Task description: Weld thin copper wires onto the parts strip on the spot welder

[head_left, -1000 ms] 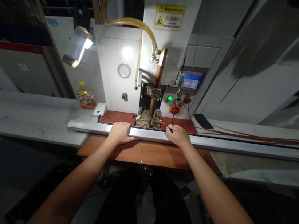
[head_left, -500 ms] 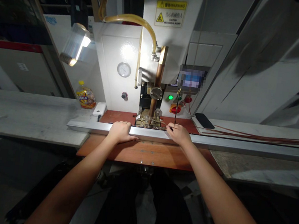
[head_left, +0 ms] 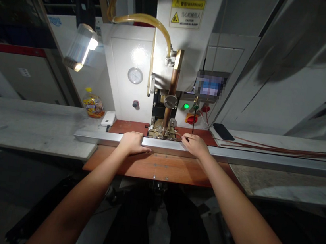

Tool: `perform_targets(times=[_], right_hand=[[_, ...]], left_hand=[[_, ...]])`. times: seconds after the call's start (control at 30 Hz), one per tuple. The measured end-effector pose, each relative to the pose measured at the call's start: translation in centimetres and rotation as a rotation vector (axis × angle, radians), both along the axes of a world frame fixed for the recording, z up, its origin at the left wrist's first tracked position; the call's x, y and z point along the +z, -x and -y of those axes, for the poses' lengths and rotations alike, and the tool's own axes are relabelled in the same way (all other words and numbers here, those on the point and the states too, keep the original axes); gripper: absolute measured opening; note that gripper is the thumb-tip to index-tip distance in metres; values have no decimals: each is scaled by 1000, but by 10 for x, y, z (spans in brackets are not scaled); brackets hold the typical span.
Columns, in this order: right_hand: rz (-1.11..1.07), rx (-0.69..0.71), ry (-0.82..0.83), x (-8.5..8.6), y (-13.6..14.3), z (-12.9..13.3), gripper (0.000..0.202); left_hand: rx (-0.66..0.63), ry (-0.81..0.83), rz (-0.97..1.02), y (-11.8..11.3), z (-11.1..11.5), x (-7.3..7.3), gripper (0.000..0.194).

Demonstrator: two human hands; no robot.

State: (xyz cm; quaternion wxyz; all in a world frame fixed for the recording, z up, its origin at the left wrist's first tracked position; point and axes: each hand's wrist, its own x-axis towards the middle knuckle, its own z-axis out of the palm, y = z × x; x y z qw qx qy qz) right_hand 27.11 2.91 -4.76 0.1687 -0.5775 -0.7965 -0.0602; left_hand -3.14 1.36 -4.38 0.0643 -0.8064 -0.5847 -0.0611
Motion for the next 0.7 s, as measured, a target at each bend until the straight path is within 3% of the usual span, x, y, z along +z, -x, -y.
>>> perform_targets(times=[0.47,0.7], right_hand=[[-76,40,-11,6,-3,-7,35],[-144,48,30,6,12,-9,35]], left_hand=[[14,47,-27,-1,-2,7,80],[-3,20,-11,0,-5,3,78]])
